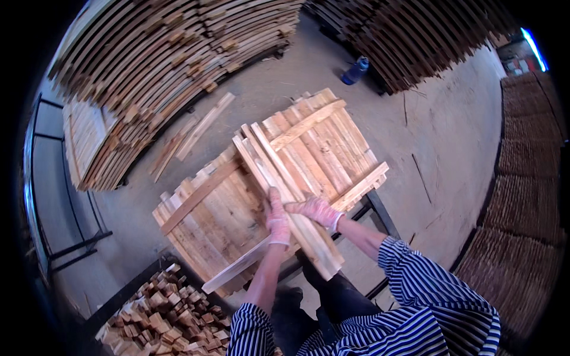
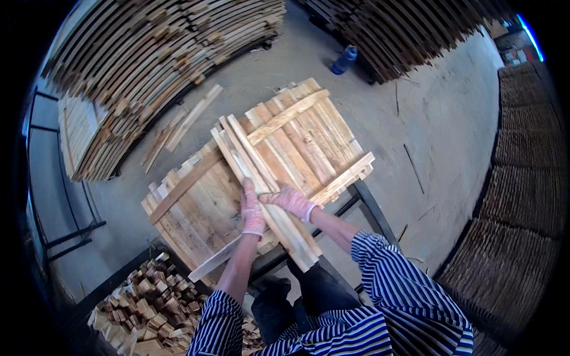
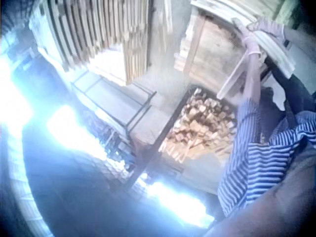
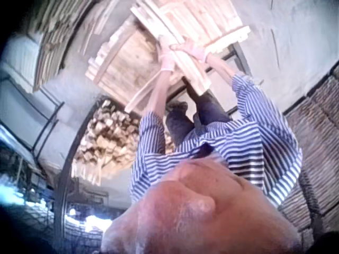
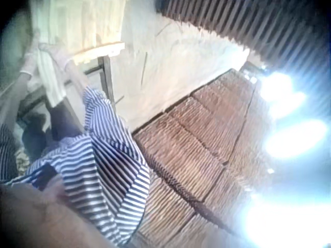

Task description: The person repeatedly picks up bundles of thin wooden planks from a pile on the floor and stacks them onto a metal rack. They wear pink gloves and handle the wood by hand, aligning the planks as they place them on the rack.

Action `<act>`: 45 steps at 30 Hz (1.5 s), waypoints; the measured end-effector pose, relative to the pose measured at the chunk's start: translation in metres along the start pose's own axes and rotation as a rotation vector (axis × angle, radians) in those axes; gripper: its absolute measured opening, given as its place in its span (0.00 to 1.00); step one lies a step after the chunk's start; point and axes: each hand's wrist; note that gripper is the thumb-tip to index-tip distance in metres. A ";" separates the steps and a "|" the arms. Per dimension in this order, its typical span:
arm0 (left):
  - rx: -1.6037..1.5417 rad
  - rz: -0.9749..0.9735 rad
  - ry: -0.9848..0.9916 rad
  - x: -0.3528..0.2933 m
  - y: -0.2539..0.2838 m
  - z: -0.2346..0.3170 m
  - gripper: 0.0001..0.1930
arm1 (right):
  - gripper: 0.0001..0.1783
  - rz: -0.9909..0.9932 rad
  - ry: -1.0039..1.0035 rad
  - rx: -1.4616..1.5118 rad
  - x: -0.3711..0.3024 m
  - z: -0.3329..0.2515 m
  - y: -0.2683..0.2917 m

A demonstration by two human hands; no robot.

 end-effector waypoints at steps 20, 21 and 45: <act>0.121 -0.171 0.250 -0.135 0.112 -0.119 0.29 | 0.70 0.536 -0.010 -1.093 0.093 0.033 0.123; 0.166 -0.066 0.194 -0.163 0.147 -0.102 0.32 | 0.68 0.574 -0.021 -1.143 0.088 0.030 0.116; -0.590 0.809 -0.662 -0.326 0.656 0.115 0.35 | 0.55 -0.546 0.753 -0.363 -0.228 -0.192 -0.658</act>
Point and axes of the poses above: each hand's wrist, its own x-axis towards the middle knuckle, its own y-axis out of the back of the hand, z = x × y, and after that the axes turned 3 degrees about -y, right-handed
